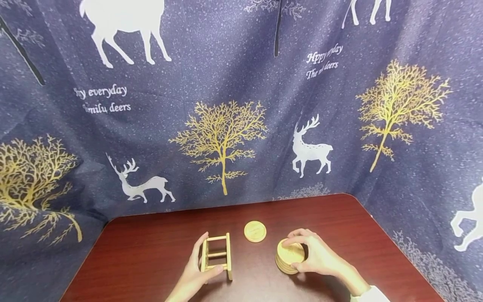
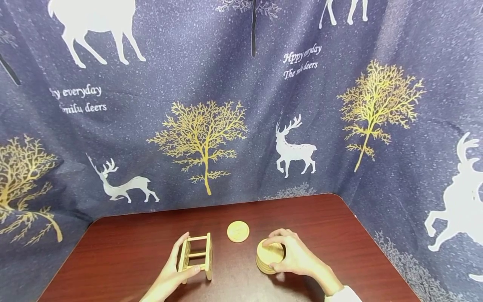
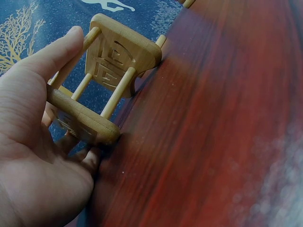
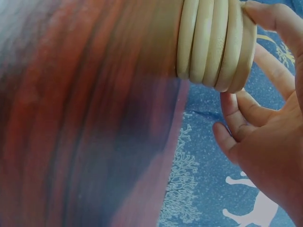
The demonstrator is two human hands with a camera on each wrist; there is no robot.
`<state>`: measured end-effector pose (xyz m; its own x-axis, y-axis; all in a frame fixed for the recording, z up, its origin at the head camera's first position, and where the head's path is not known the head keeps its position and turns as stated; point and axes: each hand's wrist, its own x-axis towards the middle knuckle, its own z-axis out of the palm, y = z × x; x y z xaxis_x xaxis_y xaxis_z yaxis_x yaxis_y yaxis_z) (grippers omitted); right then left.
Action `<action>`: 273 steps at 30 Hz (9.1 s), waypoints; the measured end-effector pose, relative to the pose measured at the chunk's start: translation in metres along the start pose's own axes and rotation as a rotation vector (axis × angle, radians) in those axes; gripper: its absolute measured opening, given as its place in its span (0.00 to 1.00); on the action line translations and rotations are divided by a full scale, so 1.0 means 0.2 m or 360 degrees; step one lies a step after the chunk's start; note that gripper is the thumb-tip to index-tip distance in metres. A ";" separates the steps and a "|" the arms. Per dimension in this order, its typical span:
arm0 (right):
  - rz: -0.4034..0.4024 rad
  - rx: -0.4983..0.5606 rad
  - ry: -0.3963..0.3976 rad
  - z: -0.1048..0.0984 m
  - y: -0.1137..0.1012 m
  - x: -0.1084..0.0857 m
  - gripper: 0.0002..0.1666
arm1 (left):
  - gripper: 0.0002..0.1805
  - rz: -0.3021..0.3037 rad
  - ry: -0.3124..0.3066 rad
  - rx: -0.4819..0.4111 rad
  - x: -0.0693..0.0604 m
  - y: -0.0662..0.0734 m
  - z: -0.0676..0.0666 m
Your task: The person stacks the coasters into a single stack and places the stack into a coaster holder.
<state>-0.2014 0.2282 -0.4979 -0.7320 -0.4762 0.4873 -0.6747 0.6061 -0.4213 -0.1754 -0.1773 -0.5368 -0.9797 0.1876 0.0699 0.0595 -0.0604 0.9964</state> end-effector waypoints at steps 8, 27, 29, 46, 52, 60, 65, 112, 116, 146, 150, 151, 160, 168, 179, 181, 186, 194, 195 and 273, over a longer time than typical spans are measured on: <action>0.0088 0.0035 -0.0014 0.00 -0.01 -0.01 0.39 | 0.59 0.0008 0.0019 0.0042 0.00 -0.01 0.00; 0.0015 -0.0007 0.0034 0.02 -0.03 0.01 0.40 | 0.59 0.0019 0.0004 0.0012 0.00 -0.01 -0.01; 0.0032 -0.0009 0.0028 0.03 -0.03 0.02 0.39 | 0.59 0.0024 0.0003 0.0006 0.00 -0.01 0.00; -0.0022 -0.0007 0.0085 0.07 -0.08 0.13 0.39 | 0.60 0.0030 0.0008 0.0014 0.00 -0.01 0.00; -0.0062 -0.0017 0.0098 0.09 -0.09 0.16 0.39 | 0.60 0.0033 -0.0013 -0.0015 0.00 -0.01 0.00; -0.0199 0.0075 0.0202 0.17 -0.03 0.20 0.41 | 0.60 0.0033 0.0014 0.0000 0.00 0.00 0.00; -0.0216 0.0054 0.0176 0.19 -0.05 0.23 0.41 | 0.60 0.0050 0.0038 0.0057 0.00 0.01 0.00; 0.0079 -0.0078 -0.0013 0.26 -0.13 0.37 0.32 | 0.60 0.0013 0.0007 0.0014 0.00 -0.02 -0.01; 0.0086 -0.0082 -0.0038 0.27 -0.12 0.38 0.34 | 0.60 0.0002 -0.0002 0.0001 0.00 -0.02 -0.01; 0.0169 -0.0178 -0.0064 0.32 -0.06 0.51 0.36 | 0.61 0.0026 0.0042 0.0055 0.00 0.00 0.00; 0.0190 -0.0192 -0.0083 0.32 -0.06 0.53 0.37 | 0.61 0.0022 0.0034 0.0045 0.00 0.00 0.00; 0.0196 -0.0192 -0.0090 0.32 -0.06 0.53 0.37 | 0.61 0.0023 0.0033 0.0046 0.00 0.00 0.00; 0.0249 -0.0191 -0.0162 0.34 -0.05 0.55 0.39 | 0.61 0.0045 0.0056 0.0110 0.00 0.00 0.00; 0.0275 -0.0190 -0.0187 0.36 -0.05 0.55 0.40 | 0.61 0.0041 0.0039 0.0067 0.00 -0.01 0.00; 0.0316 -0.0211 -0.0234 0.38 -0.04 0.54 0.41 | 0.61 0.0041 0.0018 0.0050 0.00 0.00 0.00; 0.0318 -0.0222 -0.0243 0.38 -0.04 0.54 0.41 | 0.61 0.0052 0.0035 0.0075 0.00 0.00 0.00; 0.0311 -0.0258 -0.0264 0.39 -0.04 0.54 0.41 | 0.61 0.0037 0.0011 0.0045 0.01 -0.01 -0.01; 0.0327 -0.0285 -0.0280 0.39 -0.03 0.56 0.42 | 0.60 0.0003 -0.0051 -0.0041 0.01 -0.02 -0.01; 0.0331 -0.0278 -0.0282 0.39 -0.03 0.56 0.43 | 0.60 0.0003 -0.0045 -0.0038 0.01 -0.02 -0.01; 0.0204 -0.0353 -0.0319 0.36 -0.10 0.58 0.35 | 0.61 0.0032 0.0014 0.0035 0.01 -0.01 -0.01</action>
<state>-0.2801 0.1156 -0.4880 -0.8287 -0.4897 0.2711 -0.5547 0.7828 -0.2819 -0.1779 -0.1786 -0.5394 -0.9799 0.1782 0.0894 0.0831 -0.0423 0.9956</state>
